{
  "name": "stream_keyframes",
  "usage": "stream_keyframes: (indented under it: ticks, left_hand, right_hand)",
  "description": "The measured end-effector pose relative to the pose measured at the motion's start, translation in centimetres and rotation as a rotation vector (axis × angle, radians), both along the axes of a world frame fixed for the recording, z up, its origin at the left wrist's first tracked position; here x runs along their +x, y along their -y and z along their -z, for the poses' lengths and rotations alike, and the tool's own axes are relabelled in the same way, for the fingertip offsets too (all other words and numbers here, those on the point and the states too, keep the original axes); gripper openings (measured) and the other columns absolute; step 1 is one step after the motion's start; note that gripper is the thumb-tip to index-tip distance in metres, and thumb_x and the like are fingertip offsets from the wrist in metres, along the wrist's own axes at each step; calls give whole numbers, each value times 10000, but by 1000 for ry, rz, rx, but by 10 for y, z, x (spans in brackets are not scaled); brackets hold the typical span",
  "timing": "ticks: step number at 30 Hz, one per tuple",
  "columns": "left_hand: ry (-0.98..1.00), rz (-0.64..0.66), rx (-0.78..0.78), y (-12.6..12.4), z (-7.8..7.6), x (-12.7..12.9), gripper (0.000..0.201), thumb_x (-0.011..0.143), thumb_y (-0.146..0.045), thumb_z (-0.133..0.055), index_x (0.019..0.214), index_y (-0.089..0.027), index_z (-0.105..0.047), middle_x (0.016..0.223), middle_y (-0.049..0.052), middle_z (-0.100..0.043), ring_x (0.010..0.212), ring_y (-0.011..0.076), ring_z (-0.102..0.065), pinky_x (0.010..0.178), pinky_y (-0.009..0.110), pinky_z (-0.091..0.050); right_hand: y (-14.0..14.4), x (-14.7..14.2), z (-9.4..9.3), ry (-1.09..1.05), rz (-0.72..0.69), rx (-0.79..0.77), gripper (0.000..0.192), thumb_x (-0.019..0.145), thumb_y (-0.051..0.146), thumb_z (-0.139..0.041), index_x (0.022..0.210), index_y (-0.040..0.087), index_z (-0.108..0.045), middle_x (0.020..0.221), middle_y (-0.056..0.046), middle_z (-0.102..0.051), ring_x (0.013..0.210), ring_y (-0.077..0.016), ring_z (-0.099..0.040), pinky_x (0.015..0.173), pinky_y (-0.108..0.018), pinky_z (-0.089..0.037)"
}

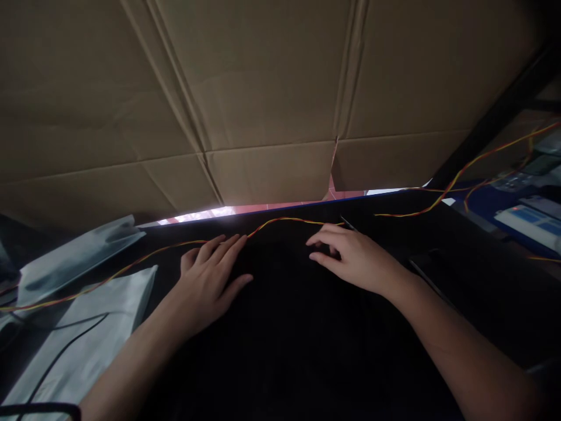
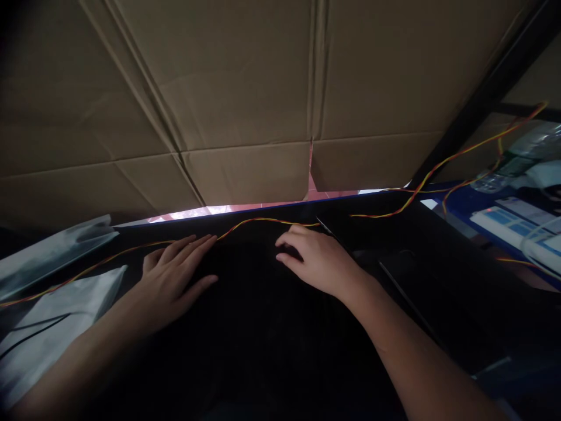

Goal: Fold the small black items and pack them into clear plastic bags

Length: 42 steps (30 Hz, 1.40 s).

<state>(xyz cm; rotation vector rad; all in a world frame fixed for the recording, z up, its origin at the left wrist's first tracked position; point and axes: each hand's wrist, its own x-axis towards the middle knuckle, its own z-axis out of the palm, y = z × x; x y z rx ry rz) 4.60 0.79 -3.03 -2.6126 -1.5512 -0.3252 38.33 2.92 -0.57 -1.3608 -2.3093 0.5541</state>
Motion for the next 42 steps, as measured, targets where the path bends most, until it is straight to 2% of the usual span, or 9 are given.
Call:
stream_keyframes:
  ticks: [3, 7, 11, 16, 22, 27, 31, 36, 42]
  left_hand:
    - [-26, -53, 12, -3, -3, -2, 569, 1117, -427, -430, 1604, -144, -510, 1582, 240, -612, 1453, 508, -554, 1053, 752, -467]
    - [-29, -72, 2, -5, -10, -2, 498, 1068, -318, -481, 1535, -179, -585, 1494, 222, -680, 1384, 511, -619, 1038, 754, -472]
    - [-5, -72, -7, -6, -15, -2, 435, 1046, -272, -488, 1445, -240, -659, 1409, 175, -735, 1296, 448, -673, 1068, 695, -474]
    - [71, -54, 5, -6, -19, 0, 314, 1071, -293, -471, 1263, -283, -720, 1286, 104, -777, 1177, 355, -697, 1080, 597, -448]
    - [239, 35, 0, 0, -40, -3, 204, 1039, -290, -512, 1082, -250, -708, 1114, 60, -754, 1045, 287, -685, 917, 458, -480]
    - [268, 288, -470, 10, -60, -10, 155, 988, -265, -588, 1012, -269, -741, 970, -5, -752, 882, 188, -709, 779, 293, -542]
    - [168, 241, -776, 11, -54, -7, 254, 1034, -333, -561, 881, -250, -746, 837, -22, -741, 724, 140, -685, 663, 241, -505]
    - [68, 160, -687, 2, -41, -12, 449, 1067, -475, -507, 727, -221, -653, 677, -16, -663, 593, 137, -608, 571, 270, -399]
    - [-27, 26, -556, -8, -31, -30, 483, 1039, -555, -524, 699, -229, -633, 690, 3, -687, 616, 169, -633, 575, 307, -356]
  right_hand:
    - [-1, 0, 10, 48, -70, -4, 485, 1052, 430, -649, 1529, 342, -655, 1635, -69, -572, 1412, -316, -619, 1136, -490, -536]
    - [-2, 6, 16, 63, -109, -64, 556, 1058, 441, -636, 1605, 366, -576, 1681, -49, -534, 1546, -331, -489, 1247, -550, -455]
    - [-2, 9, 13, 7, -60, -118, 718, 1032, 458, -661, 1699, 355, -416, 1580, -82, -581, 1436, -299, -591, 1181, -503, -519]
    - [-3, -1, 15, -76, -2, -62, 287, 1056, 412, -626, 1291, 281, -727, 1418, -90, -648, 1249, -268, -682, 1071, -460, -560]
    - [-3, -1, 3, -143, -2, -1, 131, 952, 165, -633, 1035, 262, -658, 1178, -40, -730, 1103, -228, -674, 959, -399, -538]
    - [5, 13, -26, -122, -221, -314, 180, 926, 435, -807, 965, 266, -760, 1025, -21, -757, 980, -228, -678, 870, -368, -520]
    - [4, 15, -30, -171, -215, -508, 446, 1083, 541, -568, 848, 236, -793, 872, -33, -786, 839, -202, -709, 807, -355, -521]
    - [0, 27, -26, -62, 137, -220, 449, 1021, 666, -591, 928, 248, -723, 850, -16, -713, 767, -195, -651, 674, -329, -459]
    - [2, 42, -23, 246, 82, -454, 542, 798, 670, -814, 1193, 320, -694, 1185, -31, -724, 1000, -267, -706, 775, -358, -524]
